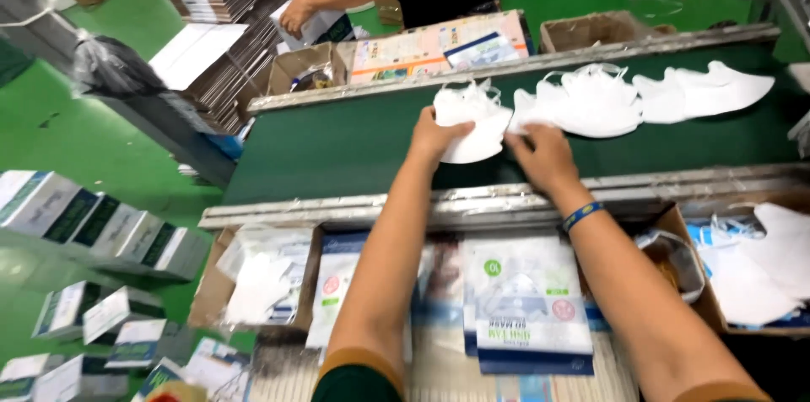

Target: Packaging white face masks into plastic sleeves and then into larger shipping boxes.

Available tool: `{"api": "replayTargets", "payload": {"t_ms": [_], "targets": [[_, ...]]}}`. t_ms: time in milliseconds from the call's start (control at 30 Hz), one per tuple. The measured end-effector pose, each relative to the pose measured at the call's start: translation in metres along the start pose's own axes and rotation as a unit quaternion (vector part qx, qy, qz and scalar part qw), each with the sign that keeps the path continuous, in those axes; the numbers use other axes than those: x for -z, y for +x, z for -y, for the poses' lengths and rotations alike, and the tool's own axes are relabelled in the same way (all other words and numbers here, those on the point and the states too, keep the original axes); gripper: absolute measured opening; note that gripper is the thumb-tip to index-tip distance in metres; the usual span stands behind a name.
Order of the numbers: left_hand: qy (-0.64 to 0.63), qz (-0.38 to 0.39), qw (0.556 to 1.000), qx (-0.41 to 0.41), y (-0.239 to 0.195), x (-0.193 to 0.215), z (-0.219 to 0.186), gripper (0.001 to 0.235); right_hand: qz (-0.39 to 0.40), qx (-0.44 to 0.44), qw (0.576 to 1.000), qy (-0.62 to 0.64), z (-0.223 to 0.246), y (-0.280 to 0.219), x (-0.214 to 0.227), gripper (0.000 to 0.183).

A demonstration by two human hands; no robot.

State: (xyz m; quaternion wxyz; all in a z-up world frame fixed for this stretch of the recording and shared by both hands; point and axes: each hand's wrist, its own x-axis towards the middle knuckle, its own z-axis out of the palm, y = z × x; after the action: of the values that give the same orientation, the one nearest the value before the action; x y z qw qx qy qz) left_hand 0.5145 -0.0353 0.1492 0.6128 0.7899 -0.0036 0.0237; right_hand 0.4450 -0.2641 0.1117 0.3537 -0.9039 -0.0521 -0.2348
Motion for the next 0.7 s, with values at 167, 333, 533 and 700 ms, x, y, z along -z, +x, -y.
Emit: {"api": "replayTargets", "payload": {"t_ms": [167, 333, 533, 700], "targets": [[-0.038, 0.031, 0.996, -0.074, -0.197, 0.055, -0.068, 0.09, 0.153, -0.141, 0.689, 0.694, 0.047, -0.056, 0.054, 0.068], [0.145, 0.068, 0.972, -0.17, -0.364, 0.075, -0.026, 0.065, 0.471, -0.004, 0.854, 0.223, 0.082, -0.194, 0.078, 0.057], [0.172, 0.015, 0.948, -0.267, -0.451, 0.09, 0.028, 0.061, 0.347, 0.253, 0.847, 0.312, 0.173, -0.284, 0.113, 0.084], [0.181, 0.068, 0.968, -0.161, -0.457, 0.104, 0.064, 0.082, 0.352, 0.091, 0.898, 0.247, 0.108, -0.348, 0.037, 0.048]]}}
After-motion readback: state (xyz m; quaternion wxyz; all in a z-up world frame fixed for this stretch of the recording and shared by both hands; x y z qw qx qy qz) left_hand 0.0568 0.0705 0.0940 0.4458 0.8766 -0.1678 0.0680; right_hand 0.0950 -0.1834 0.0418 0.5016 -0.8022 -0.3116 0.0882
